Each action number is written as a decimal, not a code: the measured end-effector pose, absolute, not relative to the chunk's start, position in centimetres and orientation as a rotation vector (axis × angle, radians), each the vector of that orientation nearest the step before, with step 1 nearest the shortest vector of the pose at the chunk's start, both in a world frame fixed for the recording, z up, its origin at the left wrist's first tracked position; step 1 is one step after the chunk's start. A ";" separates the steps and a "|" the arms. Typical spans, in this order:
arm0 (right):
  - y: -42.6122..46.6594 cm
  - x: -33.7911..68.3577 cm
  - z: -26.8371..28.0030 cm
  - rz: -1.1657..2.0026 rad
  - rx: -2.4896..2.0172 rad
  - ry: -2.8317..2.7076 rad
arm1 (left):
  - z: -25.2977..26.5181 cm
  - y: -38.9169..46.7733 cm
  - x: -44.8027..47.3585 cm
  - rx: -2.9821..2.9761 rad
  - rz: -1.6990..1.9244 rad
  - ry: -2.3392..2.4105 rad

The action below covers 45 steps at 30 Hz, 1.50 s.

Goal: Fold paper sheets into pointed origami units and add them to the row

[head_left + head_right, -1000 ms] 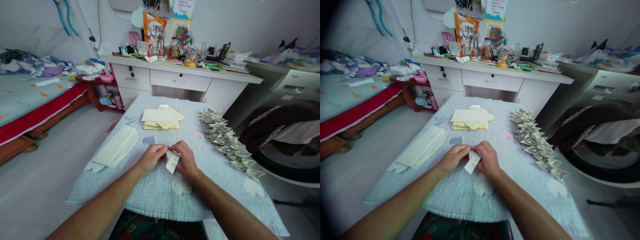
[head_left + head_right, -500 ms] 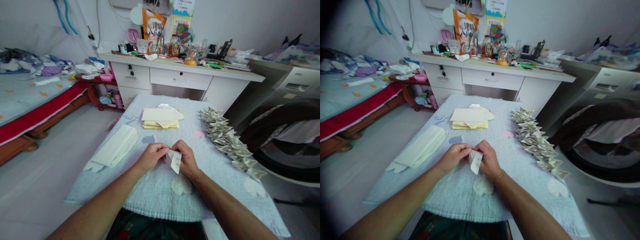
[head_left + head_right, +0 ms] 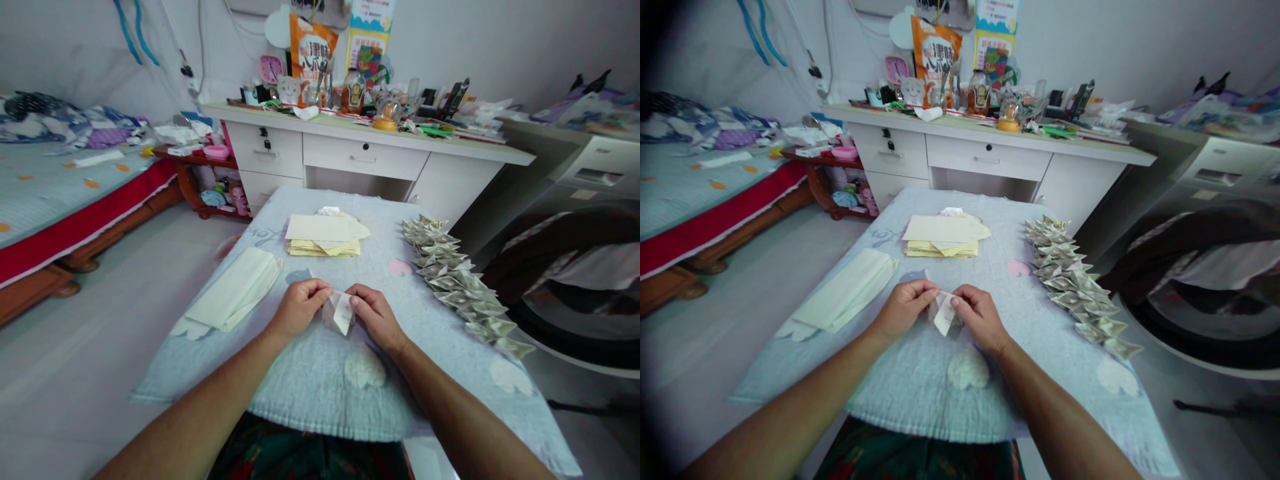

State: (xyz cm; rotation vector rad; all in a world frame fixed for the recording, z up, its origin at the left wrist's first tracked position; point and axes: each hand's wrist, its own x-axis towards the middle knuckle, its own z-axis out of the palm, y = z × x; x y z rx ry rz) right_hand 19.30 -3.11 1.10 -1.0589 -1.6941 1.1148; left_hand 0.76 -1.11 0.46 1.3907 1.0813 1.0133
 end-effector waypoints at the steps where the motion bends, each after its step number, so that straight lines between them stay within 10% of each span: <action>1: -3.0 19.2 0.9 1.154 -1.091 -1.673 | 0.4 -1.1 0.8 1.399 1.013 1.075; 45: -2.4 19.1 0.3 1.317 -1.121 -1.344 | 0.7 -1.5 1.3 1.128 1.056 0.740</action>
